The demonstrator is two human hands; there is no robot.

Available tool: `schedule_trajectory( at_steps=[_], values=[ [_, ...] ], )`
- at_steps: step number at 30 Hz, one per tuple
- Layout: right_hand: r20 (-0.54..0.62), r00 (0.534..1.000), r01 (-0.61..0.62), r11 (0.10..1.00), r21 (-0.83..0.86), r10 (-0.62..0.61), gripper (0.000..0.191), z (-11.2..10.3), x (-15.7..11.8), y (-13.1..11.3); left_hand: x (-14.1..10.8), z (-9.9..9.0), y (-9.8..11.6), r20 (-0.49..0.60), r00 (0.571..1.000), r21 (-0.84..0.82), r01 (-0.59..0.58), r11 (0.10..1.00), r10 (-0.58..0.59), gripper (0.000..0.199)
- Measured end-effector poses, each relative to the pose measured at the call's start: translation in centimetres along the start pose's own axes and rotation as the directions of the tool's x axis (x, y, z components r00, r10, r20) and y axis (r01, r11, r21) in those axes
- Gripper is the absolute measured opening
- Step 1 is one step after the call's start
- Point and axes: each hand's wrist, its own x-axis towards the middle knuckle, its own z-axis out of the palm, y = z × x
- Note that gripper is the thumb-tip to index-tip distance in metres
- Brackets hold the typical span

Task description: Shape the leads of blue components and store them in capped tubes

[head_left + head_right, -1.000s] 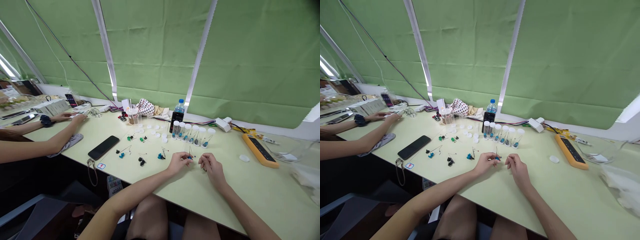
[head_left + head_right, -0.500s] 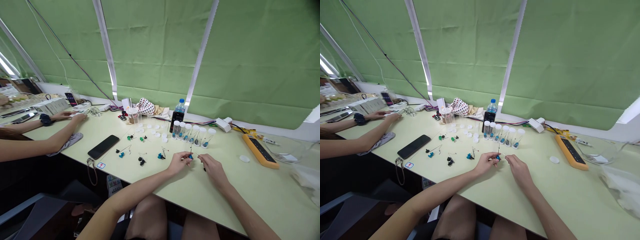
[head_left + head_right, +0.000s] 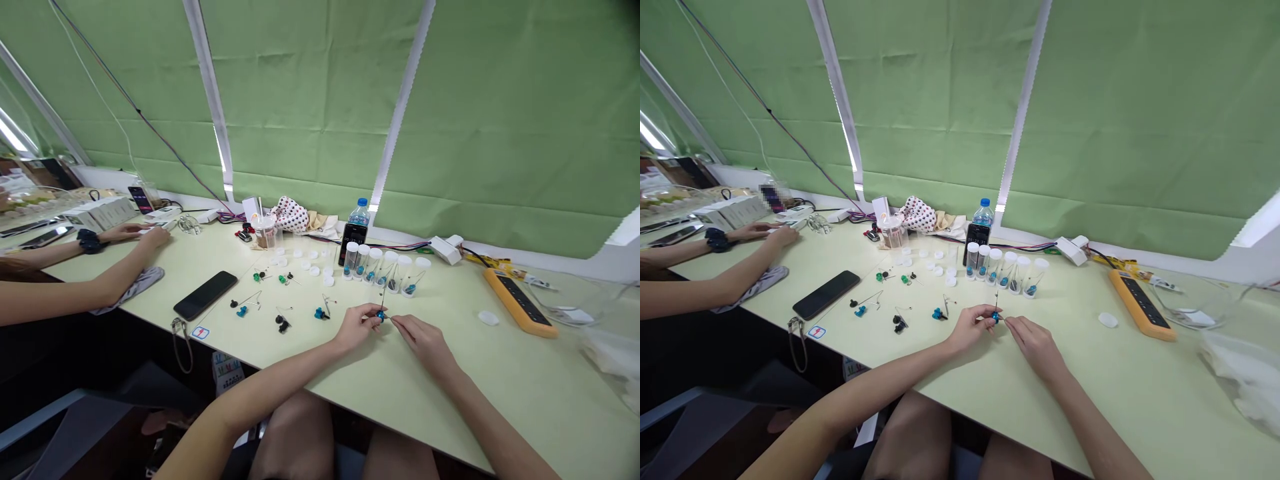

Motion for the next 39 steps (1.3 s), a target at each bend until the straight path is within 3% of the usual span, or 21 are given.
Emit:
schedule_trajectory(
  at_steps=[11,18,28,33,39],
  values=[
    [-0.025,0.999,0.024,0.998,-0.065,-0.025,0.026,-0.1,-0.1,0.3,-0.1,0.0,0.6,-0.006,1.0,-0.009,0.005,1.0,-0.005,0.028],
    [-0.101,0.976,0.168,0.964,-0.205,-0.192,0.025,-0.1,-0.2,0.3,-0.1,0.0,0.0,-0.013,1.0,0.001,0.018,1.0,-0.018,0.029],
    [-0.025,0.932,0.322,0.86,-0.397,-0.36,0.031,-1.0,-0.2,0.0,-0.2,0.0,-0.4,-0.005,0.999,0.03,0.032,0.999,-0.032,0.028],
    [-0.035,0.941,0.283,0.838,-0.467,-0.338,0.032,-0.6,-0.4,-0.2,-0.3,0.0,0.2,-0.021,1.0,0.039,0.023,0.999,-0.023,0.027],
    [-0.085,0.959,0.211,0.884,-0.418,-0.269,0.034,-0.4,-0.6,-0.3,-0.3,0.1,0.4,-0.004,1.0,0.014,0.023,1.0,-0.023,0.027]
  ],
)
